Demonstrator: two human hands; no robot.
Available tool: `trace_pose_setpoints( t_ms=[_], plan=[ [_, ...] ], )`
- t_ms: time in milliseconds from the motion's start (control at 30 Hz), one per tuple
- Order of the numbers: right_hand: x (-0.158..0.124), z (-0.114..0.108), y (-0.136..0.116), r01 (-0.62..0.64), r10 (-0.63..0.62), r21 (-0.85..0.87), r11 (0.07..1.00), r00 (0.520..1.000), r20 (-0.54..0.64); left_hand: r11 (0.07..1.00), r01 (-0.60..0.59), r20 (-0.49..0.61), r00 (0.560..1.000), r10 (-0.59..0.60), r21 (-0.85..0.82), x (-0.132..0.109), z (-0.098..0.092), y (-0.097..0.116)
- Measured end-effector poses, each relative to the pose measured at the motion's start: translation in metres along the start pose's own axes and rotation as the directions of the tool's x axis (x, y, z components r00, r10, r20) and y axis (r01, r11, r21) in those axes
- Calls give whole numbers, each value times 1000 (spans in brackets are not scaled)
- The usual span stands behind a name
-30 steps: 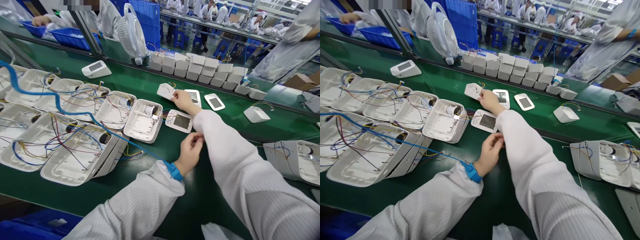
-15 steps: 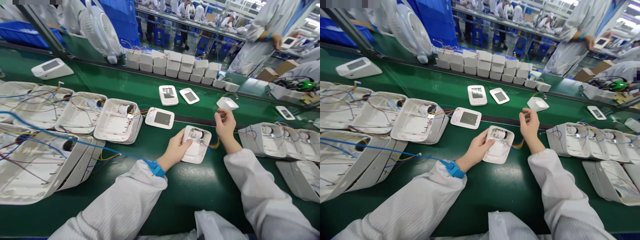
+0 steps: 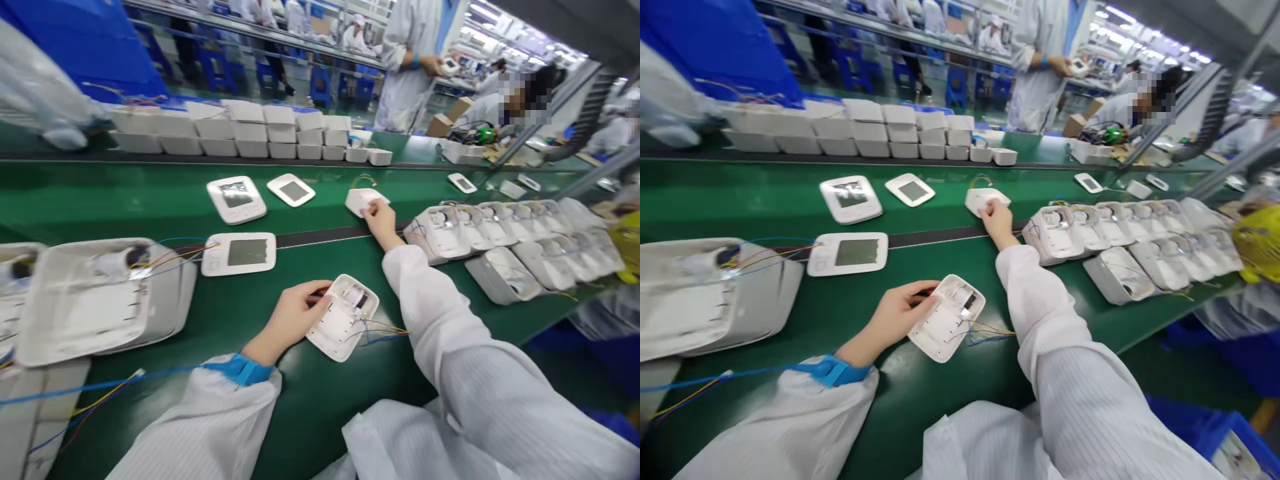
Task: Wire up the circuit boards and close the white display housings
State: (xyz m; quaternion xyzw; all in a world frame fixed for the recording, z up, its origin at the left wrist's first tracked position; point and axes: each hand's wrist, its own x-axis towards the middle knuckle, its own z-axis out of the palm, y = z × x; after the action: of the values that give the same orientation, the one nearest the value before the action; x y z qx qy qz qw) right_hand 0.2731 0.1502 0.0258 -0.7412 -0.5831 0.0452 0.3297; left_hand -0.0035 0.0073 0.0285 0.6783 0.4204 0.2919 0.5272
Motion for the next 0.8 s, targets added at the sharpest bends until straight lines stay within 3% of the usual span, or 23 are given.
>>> trace_pose_setpoints(
  t_ms=[167,267,333,500,600,700,800],
  plan=[
    [-62,-17,-5,174,-176,40,984,984,41,996,14,4,1000,-14,93,1,-2,-4],
    [-109,-47,-2,338,-339,31,940,940,24,989,1,1,1000,-1,150,0,-3,-4],
    [-140,-74,8,381,-381,-12,925,924,-13,983,8,-9,1000,-6,183,-1,-3,-4],
    [-207,-156,51,286,-305,-135,949,940,-154,968,4,-27,1000,3,251,-2,-3,-3],
    [-235,-209,70,163,-227,-247,955,938,-260,954,7,-42,999,6,299,-1,-3,-2],
    [-250,-255,75,-73,-86,-399,914,927,-366,941,16,-50,999,2,339,-1,-2,-1],
    [-247,-281,75,-243,30,-402,883,884,-467,927,11,-64,998,14,375,-1,-2,0]
  ],
)
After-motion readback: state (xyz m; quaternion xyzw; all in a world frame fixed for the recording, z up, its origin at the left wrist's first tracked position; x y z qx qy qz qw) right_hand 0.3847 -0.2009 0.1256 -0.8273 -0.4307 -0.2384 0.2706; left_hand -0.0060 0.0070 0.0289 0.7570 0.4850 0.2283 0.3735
